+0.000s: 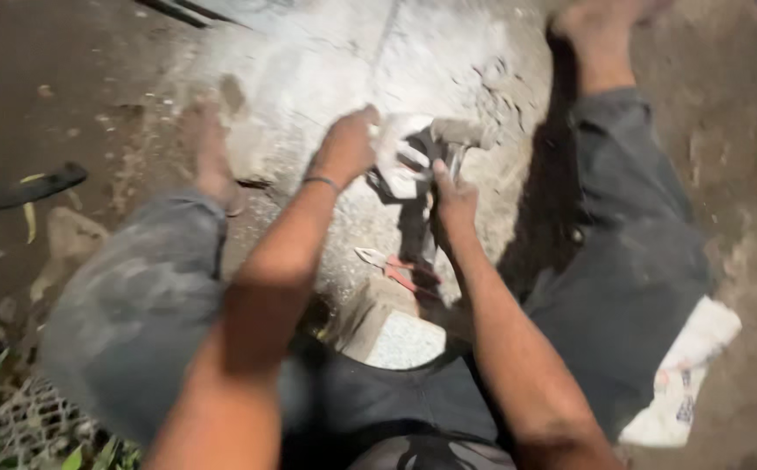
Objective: The person sits on the ground and uses a hammer and chisel to shape a white clay object. They repeatedly strike the chisel to carve the clay, occasionally using pliers to remove small pieces.
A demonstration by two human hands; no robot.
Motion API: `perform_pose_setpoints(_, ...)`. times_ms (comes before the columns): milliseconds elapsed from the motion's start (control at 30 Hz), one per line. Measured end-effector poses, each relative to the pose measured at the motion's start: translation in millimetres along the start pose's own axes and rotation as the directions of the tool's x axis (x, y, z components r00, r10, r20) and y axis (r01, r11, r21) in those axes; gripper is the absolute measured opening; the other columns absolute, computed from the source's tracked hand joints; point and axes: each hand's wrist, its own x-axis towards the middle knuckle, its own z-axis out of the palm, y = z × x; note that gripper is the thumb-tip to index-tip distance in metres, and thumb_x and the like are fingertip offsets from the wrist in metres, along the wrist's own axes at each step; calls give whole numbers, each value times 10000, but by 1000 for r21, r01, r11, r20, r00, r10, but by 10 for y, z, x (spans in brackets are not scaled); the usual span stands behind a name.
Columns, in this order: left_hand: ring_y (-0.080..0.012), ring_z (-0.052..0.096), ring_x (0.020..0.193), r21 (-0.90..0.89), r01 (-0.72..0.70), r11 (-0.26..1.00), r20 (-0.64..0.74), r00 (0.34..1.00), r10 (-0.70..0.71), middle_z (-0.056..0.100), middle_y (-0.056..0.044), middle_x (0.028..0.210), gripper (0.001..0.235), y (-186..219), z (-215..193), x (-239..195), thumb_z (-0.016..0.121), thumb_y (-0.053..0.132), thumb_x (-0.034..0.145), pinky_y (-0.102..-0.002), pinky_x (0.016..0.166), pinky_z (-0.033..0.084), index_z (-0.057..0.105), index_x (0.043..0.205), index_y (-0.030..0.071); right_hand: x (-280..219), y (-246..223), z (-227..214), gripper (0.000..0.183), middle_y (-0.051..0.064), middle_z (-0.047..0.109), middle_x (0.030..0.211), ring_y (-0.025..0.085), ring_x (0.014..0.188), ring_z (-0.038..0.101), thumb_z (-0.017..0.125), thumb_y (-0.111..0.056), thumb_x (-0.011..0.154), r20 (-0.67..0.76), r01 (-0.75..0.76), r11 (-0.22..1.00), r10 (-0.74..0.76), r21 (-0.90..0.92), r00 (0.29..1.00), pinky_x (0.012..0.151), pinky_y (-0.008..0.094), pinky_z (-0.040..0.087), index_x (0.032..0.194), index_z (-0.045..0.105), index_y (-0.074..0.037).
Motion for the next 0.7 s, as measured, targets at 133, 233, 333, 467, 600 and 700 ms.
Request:
perform_pose_setpoints(133, -443, 659, 970, 41, 7, 999, 1, 1000, -7, 701, -244, 1003, 210, 377, -452, -57, 680, 67, 831, -503, 844, 522, 665, 1041, 57, 75, -48, -115, 375, 86, 604, 702, 263, 557, 536, 772, -255, 951, -65, -173, 915, 211, 366, 975, 532, 469, 417, 1038, 632, 82)
perform_pose_setpoints(233, -439, 666, 941, 80, -20, 997, 17, 1000, 18, 700, -239, 976, 141, 562, -606, -60, 688, 70, 842, -500, 831, 525, 674, 982, 54, 180, -44, -180, 499, 186, 673, 806, 323, 676, 629, 844, -399, 852, -284, -254, 947, 193, -197, 939, 616, 476, 495, 965, 681, 59)
perform_pose_setpoints(333, -430, 673, 921, 24, -114, 993, -36, 993, 115, 705, -225, 933, 104, 665, -595, -43, 709, 69, 840, -484, 810, 533, 691, 942, 53, -64, 63, -286, 513, 251, 711, 867, 412, 792, 682, 835, -485, 800, -321, -221, 704, -10, -675, 947, 699, 509, 535, 909, 742, 8)
perform_pose_setpoints(467, -326, 718, 829, -299, -338, 892, -328, 915, 237, 717, -169, 890, 92, 998, -921, 154, 714, 20, 819, -379, 778, 569, 678, 899, 49, 28, -387, 22, 441, 237, 744, 915, 419, 913, 721, 707, -480, 975, 6, 191, 579, -306, -792, 952, 848, 504, 558, 977, 752, -41)
perform_pose_setpoints(600, -227, 745, 857, -401, -346, 848, -475, 870, 131, 758, -128, 954, 157, 1468, -1497, -24, 698, 156, 877, -350, 819, 578, 716, 1006, 69, 95, -1010, 426, 695, 225, 735, 959, 423, 904, 700, 716, -584, 732, 355, 522, 477, -399, -707, 845, 757, 496, 553, 1179, 668, -54)
perform_pose_setpoints(700, -225, 760, 906, -353, -376, 857, -463, 866, 189, 761, -135, 975, 189, 1602, -1854, -449, 707, 221, 892, -356, 823, 582, 726, 1010, 75, 210, -1200, 586, 784, 238, 746, 1033, 402, 989, 714, 737, -701, 713, 373, 412, 384, -176, -826, 911, 855, 468, 562, 1080, 709, -9)
